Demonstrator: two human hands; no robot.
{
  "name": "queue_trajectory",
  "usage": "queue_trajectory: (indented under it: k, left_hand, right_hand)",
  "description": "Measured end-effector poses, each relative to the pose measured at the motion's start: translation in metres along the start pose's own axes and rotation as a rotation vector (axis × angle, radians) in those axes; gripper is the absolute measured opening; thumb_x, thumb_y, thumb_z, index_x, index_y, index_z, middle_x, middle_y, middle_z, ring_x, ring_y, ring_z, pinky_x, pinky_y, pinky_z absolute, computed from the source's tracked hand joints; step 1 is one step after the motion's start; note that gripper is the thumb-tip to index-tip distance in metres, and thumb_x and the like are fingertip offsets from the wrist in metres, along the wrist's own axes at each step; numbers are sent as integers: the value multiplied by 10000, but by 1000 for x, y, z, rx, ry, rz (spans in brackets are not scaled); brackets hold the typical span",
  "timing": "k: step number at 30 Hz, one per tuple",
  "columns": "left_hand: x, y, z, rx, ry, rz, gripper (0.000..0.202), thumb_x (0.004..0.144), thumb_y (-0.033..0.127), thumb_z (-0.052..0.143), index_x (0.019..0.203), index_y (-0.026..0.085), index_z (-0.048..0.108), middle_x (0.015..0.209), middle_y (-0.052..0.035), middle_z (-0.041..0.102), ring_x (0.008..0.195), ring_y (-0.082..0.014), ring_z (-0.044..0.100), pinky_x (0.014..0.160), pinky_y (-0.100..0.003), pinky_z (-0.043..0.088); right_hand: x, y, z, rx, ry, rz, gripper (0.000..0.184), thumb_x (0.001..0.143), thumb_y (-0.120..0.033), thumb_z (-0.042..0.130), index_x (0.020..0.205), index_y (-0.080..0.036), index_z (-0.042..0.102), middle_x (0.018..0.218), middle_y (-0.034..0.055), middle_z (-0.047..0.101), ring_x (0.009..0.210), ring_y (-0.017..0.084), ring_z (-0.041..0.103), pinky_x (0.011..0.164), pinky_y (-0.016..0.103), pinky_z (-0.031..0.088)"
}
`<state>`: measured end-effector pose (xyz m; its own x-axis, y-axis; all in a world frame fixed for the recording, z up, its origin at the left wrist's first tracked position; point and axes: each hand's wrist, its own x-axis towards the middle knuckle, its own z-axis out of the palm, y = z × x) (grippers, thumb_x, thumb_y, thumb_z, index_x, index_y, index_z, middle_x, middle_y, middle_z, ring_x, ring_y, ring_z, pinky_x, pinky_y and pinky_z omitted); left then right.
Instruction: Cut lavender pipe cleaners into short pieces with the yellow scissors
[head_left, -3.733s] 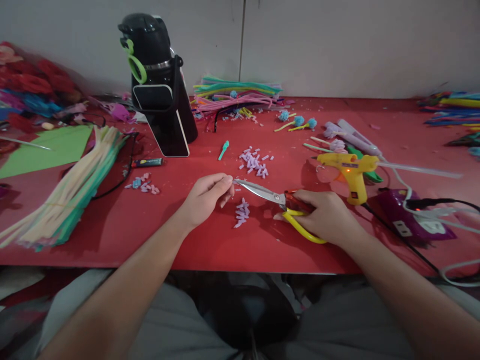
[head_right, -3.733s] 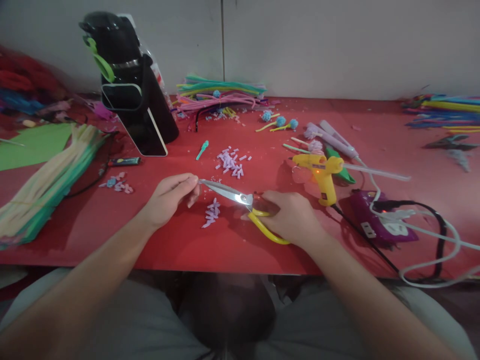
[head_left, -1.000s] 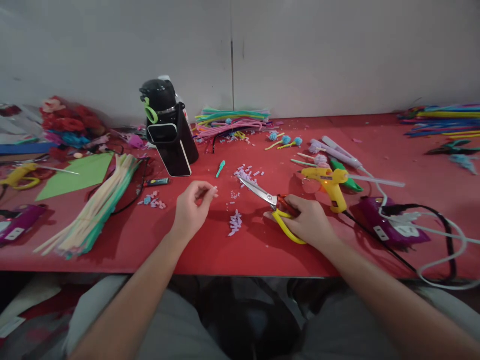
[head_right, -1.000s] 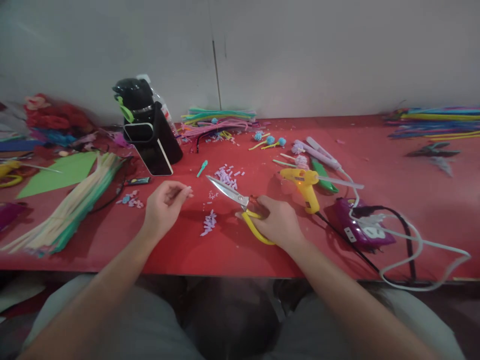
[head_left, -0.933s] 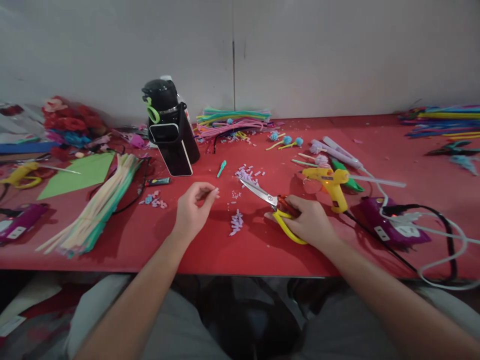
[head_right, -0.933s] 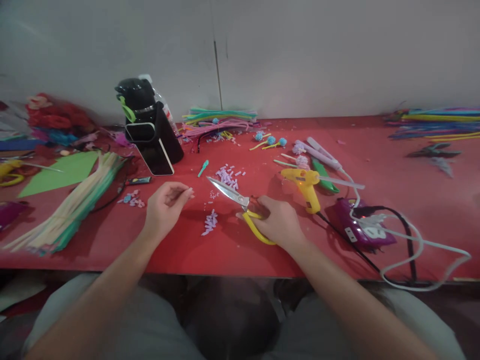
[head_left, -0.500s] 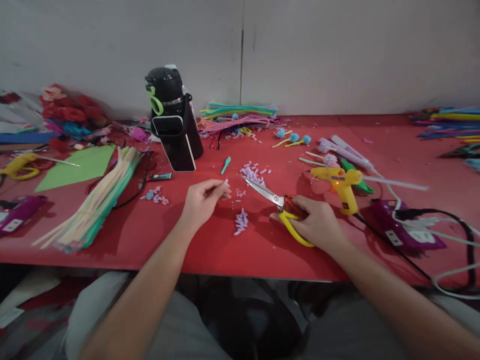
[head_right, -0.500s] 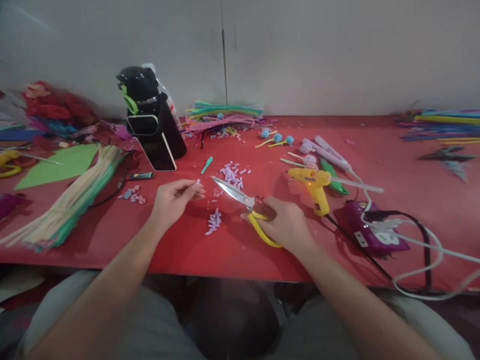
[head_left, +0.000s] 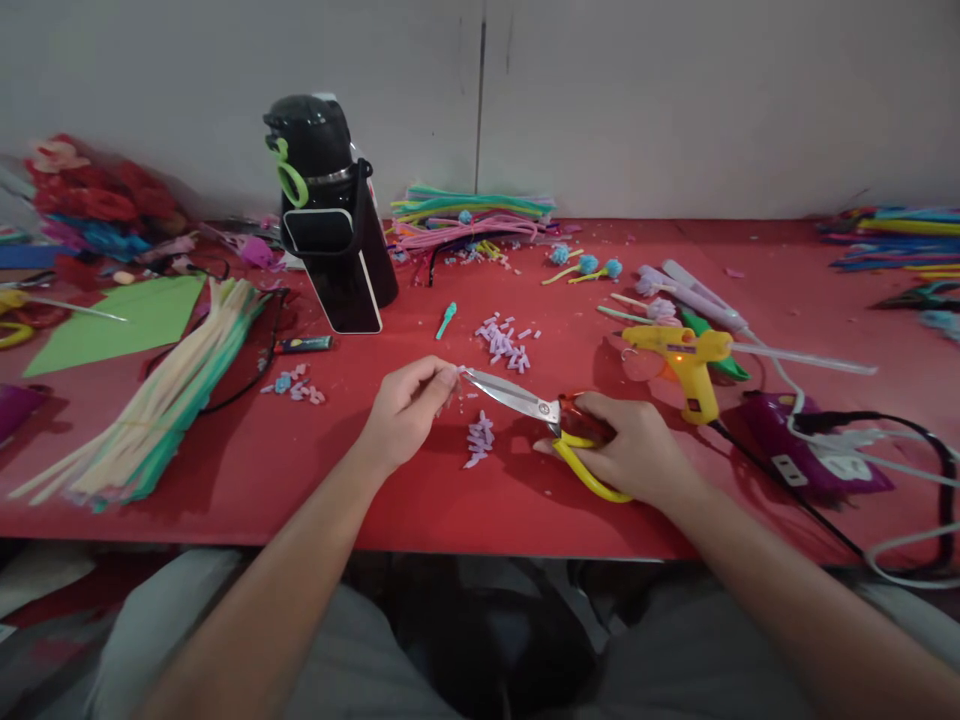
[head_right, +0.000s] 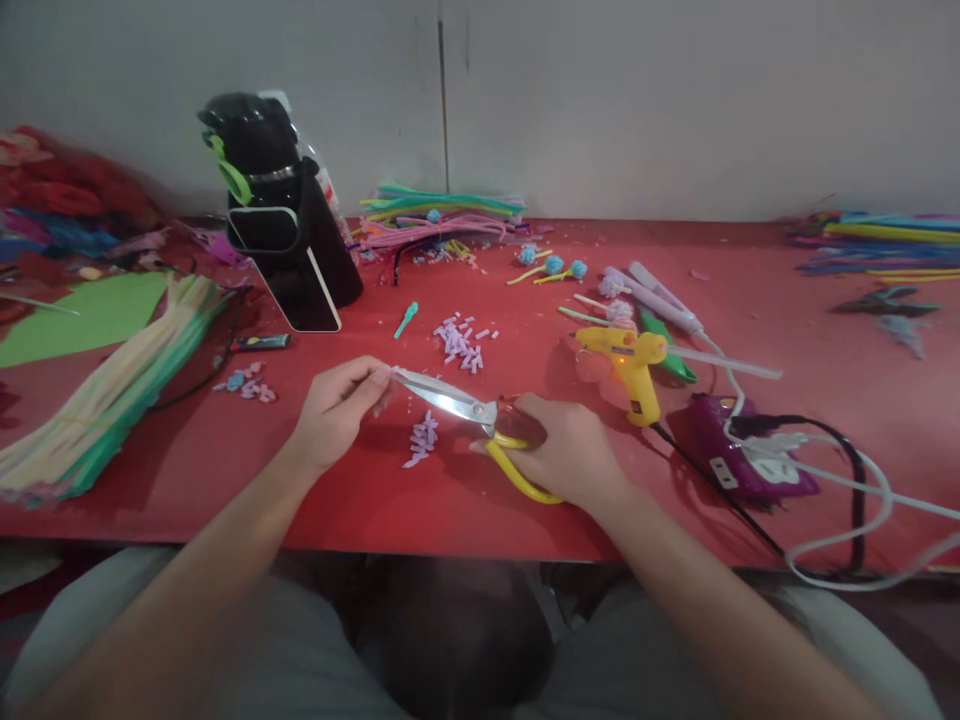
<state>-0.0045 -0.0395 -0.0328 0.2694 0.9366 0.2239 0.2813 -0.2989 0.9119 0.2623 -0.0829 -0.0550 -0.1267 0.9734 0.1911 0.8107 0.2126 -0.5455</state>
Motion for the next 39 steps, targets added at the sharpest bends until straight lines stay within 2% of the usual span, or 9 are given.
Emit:
queue_trajectory:
  k: [15, 20, 24, 28, 39]
  left_hand:
    - [2, -1, -2, -173, -17, -6, 290, 916, 369, 585, 717, 161, 621, 603, 4, 531, 555, -104, 463, 535, -248, 351]
    - [2, -2, -2, -145, -9, -3, 292, 925, 356, 577, 708, 163, 602, 599, 14, 505, 555, -99, 444, 540, -251, 336]
    - [1, -2, -2, -118, -10, 5, 279, 928, 349, 572, 719, 165, 604, 598, 20, 493, 554, -100, 436, 544, -261, 326]
    - [1, 0, -2, -91, -5, 18, 281, 928, 337, 565, 707, 167, 600, 593, 24, 479, 554, -99, 425, 544, -262, 317]
    - [2, -3, -1, -105, 8, -4, 277, 931, 353, 571, 732, 166, 619, 588, 26, 469, 548, -97, 411, 537, -260, 308]
  right_hand:
    - [2, 2, 3, -54, 22, -17, 590, 709, -764, 620, 609, -219, 416, 537, -19, 466, 500, 112, 405, 509, 259, 294]
    - [1, 2, 3, -48, 20, -7, 587, 719, -767, 606, 617, -220, 419, 539, -21, 457, 502, 112, 400, 511, 258, 288]
    - [1, 0, 1, -42, 5, 15, 608, 695, -774, 620, 614, -227, 367, 524, -27, 427, 503, 108, 352, 501, 256, 262]
    - [2, 0, 0, -47, -14, 36, 624, 671, -806, 608, 610, -227, 384, 527, -26, 420, 512, 108, 314, 500, 256, 265]
    - [2, 1, 3, -58, 40, 14, 615, 694, -797, 600, 597, -213, 437, 529, -21, 447, 505, 106, 363, 506, 254, 278]
